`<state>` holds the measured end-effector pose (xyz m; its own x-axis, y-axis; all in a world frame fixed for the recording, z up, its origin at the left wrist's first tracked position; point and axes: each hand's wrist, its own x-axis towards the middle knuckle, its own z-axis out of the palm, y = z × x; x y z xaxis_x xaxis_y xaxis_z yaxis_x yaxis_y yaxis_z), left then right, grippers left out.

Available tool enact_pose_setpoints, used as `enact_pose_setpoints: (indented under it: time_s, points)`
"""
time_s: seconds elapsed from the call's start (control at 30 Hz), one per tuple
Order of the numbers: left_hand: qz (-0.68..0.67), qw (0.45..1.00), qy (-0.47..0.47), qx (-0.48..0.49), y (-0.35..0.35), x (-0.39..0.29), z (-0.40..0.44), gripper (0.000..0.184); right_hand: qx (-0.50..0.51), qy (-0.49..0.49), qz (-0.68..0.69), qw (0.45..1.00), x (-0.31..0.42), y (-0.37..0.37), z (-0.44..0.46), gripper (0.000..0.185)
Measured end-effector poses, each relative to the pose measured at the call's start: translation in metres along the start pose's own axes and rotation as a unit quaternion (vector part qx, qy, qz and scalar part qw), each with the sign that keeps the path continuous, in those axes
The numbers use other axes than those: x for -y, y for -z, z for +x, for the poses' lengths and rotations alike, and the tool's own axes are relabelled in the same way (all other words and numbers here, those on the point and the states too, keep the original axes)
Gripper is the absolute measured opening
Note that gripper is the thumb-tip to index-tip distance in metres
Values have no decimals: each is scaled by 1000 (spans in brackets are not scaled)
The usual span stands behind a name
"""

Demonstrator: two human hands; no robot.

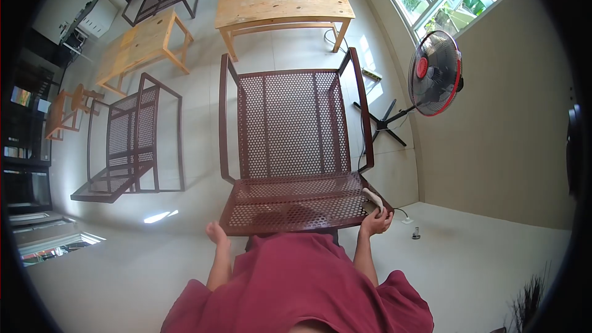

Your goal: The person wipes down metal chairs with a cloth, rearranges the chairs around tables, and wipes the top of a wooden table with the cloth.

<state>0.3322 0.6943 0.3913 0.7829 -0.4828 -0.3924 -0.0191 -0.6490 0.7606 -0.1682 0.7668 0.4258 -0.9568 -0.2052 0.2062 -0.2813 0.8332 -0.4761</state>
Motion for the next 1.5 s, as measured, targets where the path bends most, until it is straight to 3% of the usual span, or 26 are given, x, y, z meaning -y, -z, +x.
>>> enact_pose_setpoints:
  time_s: [0.07,0.1,0.2,0.3,0.5,0.7,1.0,1.2,1.33,1.5]
  points:
    - [-253,935,242,47,-12,-4,0,35,-16,-61,124,990,-8,-16,5,31]
    - [-249,932,262,36,-13,-6,2,39,-35,-20,70,997,-12,-25,6,29]
    - [-299,908,289,48,-13,-13,-3,38,-30,-23,81,996,-14,-28,5,27]
    - [-272,912,305,29,-15,-15,-4,28,-21,-7,88,996,-15,-30,4,26]
    - [-285,910,294,65,-31,-24,10,30,1,-18,102,995,10,-38,19,27]
    - [-280,918,280,17,-68,-49,32,37,13,-38,126,991,47,-61,40,26]
    - [-324,897,289,84,-118,-89,40,44,47,-36,174,983,97,-96,89,30]
    - [-301,906,298,17,-155,-120,36,46,62,-61,157,984,137,-113,115,34]
    - [-326,899,290,39,-173,-127,46,45,59,-85,169,980,154,-127,129,35]
    - [-322,902,285,36,-200,-154,35,41,31,-45,159,986,175,-152,153,30]
